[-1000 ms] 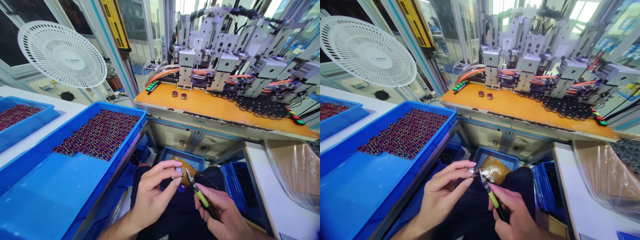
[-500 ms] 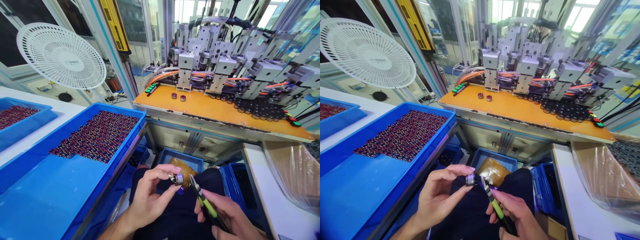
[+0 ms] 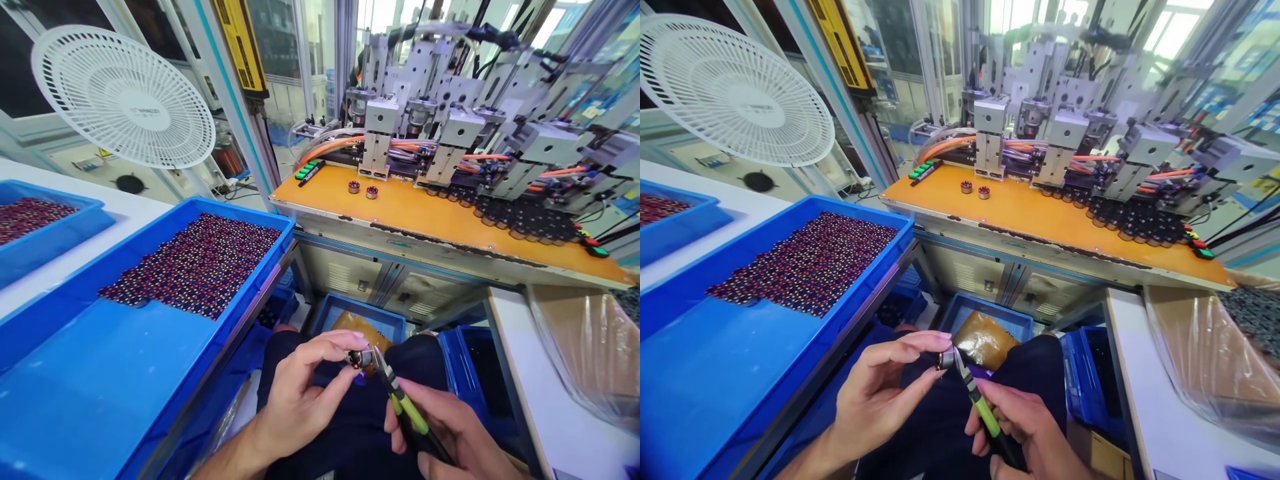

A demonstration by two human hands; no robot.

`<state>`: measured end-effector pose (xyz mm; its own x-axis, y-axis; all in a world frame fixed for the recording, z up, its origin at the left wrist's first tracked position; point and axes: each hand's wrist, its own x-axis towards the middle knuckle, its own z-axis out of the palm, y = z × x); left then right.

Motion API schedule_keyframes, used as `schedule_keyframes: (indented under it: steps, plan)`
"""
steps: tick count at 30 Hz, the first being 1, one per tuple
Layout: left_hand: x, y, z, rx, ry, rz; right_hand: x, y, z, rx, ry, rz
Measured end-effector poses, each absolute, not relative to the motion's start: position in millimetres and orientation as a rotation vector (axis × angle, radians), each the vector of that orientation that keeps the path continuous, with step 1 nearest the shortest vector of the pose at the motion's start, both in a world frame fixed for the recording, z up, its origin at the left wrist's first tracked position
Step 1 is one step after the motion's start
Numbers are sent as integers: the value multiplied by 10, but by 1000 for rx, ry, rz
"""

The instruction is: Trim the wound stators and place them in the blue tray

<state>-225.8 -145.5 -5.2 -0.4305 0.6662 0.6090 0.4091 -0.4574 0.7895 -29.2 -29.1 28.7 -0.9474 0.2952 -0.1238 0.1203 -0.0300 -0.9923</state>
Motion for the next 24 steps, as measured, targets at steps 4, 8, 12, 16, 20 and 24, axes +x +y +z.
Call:
schedule_keyframes:
  steps: [4,8,12,16,20,24]
  plan:
    - [-2262,-1466,-66,1554,1495,1987,-287,-304,239,-394,-2045,2183]
    - [-2261,-1470,-67,1541,1486,1984,-264,-311,169,-345,-1960,2232]
    - [-2262,-1470,-80,1530,1489,1981,-279,-307,130,-394,-1990,2235]
    - [-2257,-1462,-97,1530,1505,1979,-317,-285,84,-412,-2074,2162]
    - [-2264,-1457,-76,1484,1497,1994,-346,-245,114,-635,-2211,1940]
    - [-2319,-1449,-93,1258,1456,1961,-398,-148,206,-588,-2462,1563]
